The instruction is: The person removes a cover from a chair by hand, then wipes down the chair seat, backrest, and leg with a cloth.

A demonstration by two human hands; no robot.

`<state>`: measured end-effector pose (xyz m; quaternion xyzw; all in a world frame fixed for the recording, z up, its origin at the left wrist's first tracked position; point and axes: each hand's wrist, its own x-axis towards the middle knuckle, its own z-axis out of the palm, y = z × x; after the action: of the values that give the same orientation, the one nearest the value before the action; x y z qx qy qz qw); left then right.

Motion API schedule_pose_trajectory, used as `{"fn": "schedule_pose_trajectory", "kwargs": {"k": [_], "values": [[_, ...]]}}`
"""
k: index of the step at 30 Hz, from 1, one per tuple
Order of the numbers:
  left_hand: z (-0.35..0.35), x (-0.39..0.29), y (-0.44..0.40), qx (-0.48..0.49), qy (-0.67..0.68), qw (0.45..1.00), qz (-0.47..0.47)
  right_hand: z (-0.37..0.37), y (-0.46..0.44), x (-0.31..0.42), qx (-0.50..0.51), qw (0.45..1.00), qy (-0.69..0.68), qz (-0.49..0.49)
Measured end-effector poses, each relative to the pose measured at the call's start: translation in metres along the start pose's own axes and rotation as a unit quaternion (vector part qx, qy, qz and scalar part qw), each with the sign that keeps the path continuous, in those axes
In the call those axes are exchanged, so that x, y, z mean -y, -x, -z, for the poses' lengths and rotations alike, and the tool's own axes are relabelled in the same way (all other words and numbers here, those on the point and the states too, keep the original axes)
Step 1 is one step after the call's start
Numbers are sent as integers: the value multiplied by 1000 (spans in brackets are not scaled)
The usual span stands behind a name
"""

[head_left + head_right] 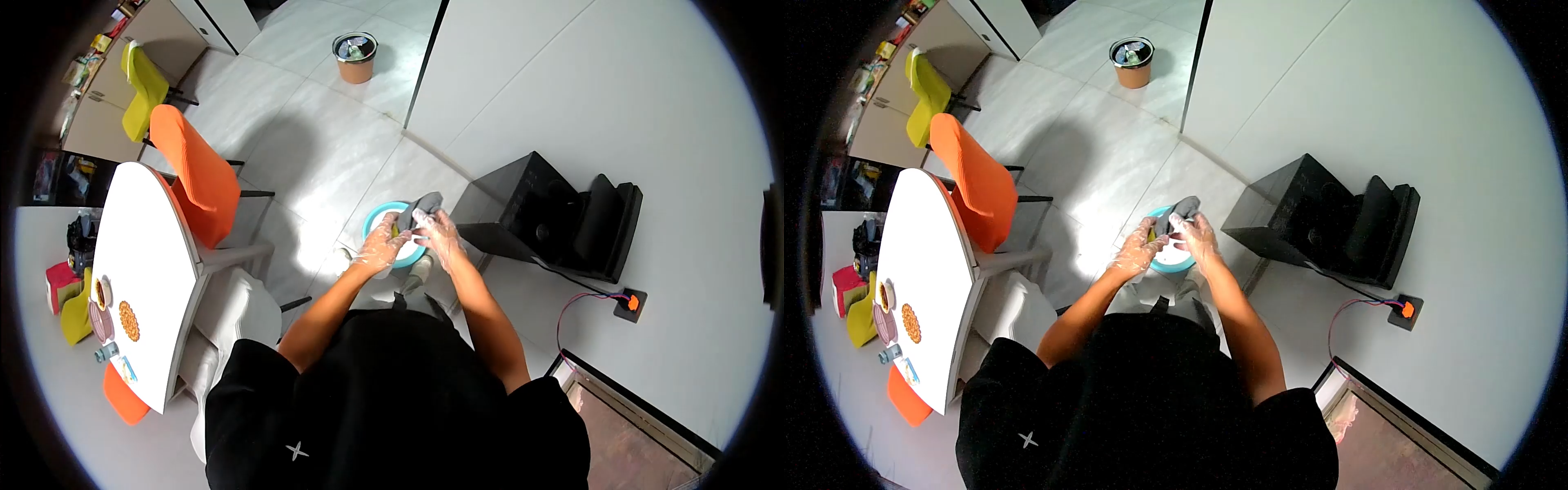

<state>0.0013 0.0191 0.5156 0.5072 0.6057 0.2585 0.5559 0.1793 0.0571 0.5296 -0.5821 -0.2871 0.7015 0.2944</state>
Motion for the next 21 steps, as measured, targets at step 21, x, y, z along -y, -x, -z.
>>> {"fn": "schedule_pose_trajectory", "kwargs": {"k": [21], "values": [[75, -94, 32, 17, 213, 976, -44, -47, 25, 83, 132, 964, -208, 101]]}}
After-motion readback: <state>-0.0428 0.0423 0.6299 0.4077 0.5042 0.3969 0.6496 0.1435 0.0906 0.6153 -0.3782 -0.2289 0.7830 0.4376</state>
